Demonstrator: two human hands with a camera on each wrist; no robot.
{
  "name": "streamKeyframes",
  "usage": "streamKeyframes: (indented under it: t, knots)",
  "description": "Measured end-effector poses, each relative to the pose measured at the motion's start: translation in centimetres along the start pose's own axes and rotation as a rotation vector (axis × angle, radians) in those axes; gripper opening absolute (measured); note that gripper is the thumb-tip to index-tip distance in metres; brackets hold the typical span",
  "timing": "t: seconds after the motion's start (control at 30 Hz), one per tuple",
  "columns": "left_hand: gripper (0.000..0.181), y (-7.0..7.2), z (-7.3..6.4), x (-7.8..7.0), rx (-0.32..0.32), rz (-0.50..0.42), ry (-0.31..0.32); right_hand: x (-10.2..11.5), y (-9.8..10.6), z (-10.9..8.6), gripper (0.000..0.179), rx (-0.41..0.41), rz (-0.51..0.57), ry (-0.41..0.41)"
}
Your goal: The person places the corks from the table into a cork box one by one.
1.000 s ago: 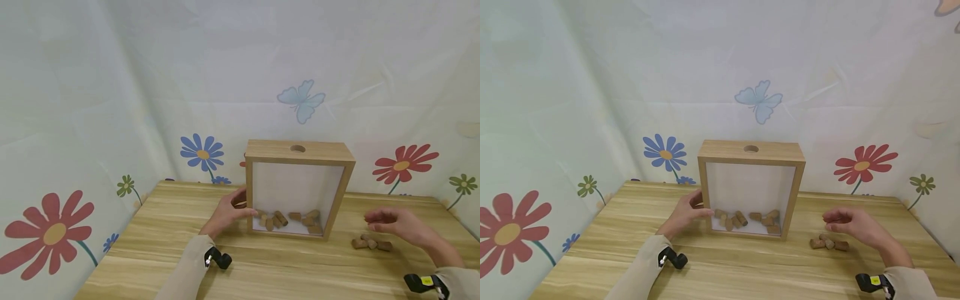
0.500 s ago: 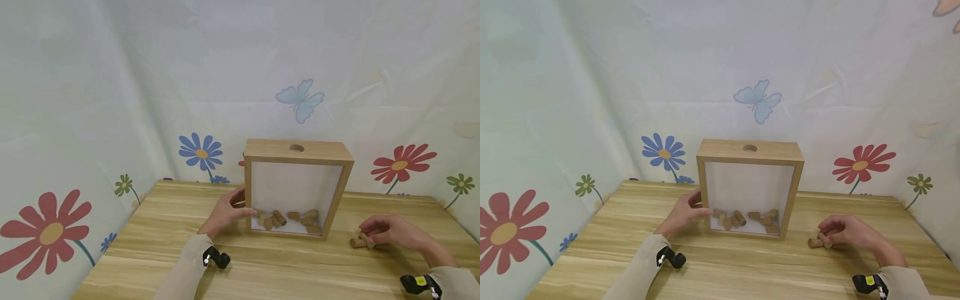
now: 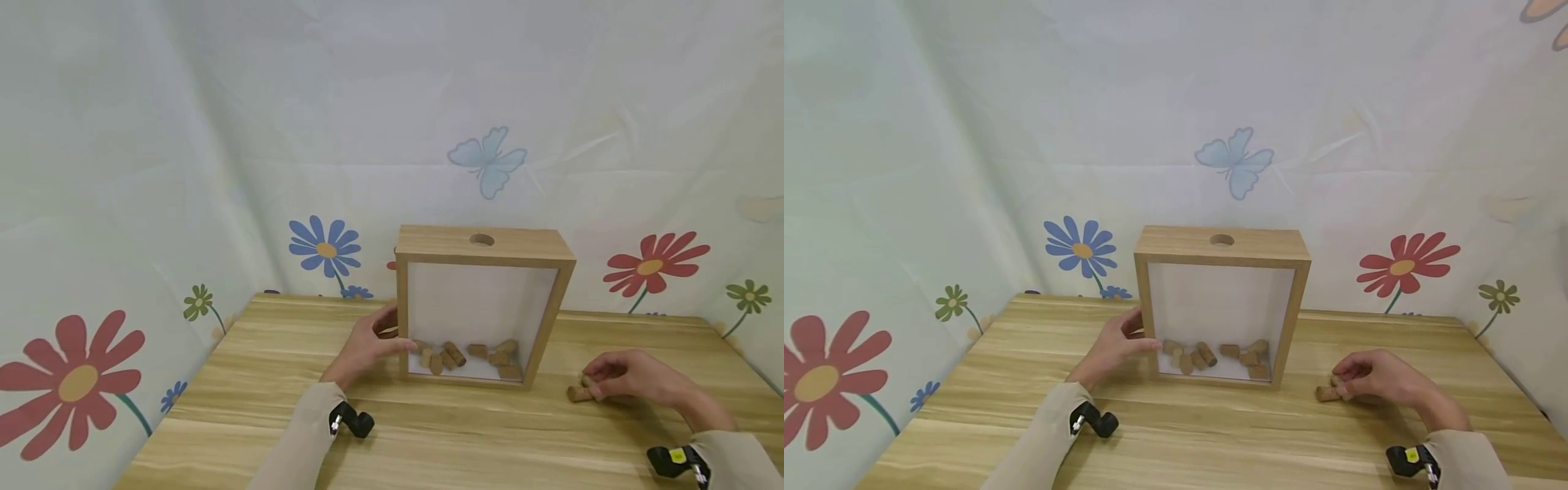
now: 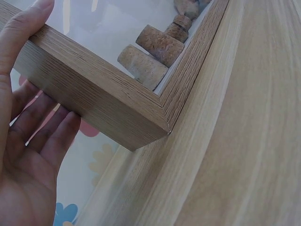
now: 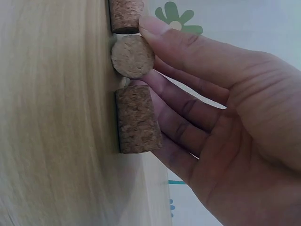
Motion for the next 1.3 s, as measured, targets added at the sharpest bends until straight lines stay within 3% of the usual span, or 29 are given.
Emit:
streamKeyframes:
  t: [0.23,0.53,0.77,1.1,1.3]
  knots:
    - [0.081,0.1,-0.1,-0.1,0.000,0.005,0.007,0.2,-0.2,0.3,0.028,-0.025,0.004,-0.071]
    - [0.079,0.3,-0.1,-0.3,-0.009,0.001,0.015,0.3,-0.6,0.8,0.020,-0.072,0.053,-0.011]
    - [0.078,0.2,-0.1,-0.3,-0.006,-0.005,0.016,0.3,-0.1,0.7,0.027,-0.171,0.021,-0.083]
    - [0.078,0.1,-0.1,-0.3,-0.008,-0.005,0.014,1.6,0.4,0.4,0.032,-0.285,0.023,-0.072]
    - [0.077,-0.1,0.1,-0.2,-0.012,-0.012,0.005,3.4,1.4,-0.1,0.033,-0.390,0.072,-0.014]
Point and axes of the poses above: each hand's wrist, its own z-axis towards the middle knuckle, its own y-axis out of the back of the hand, x = y × z, the point moved 2 cm from there along z, towards the middle knuckle, and after that the axes turned 8 degrees about -y, right-handed, at the moved point
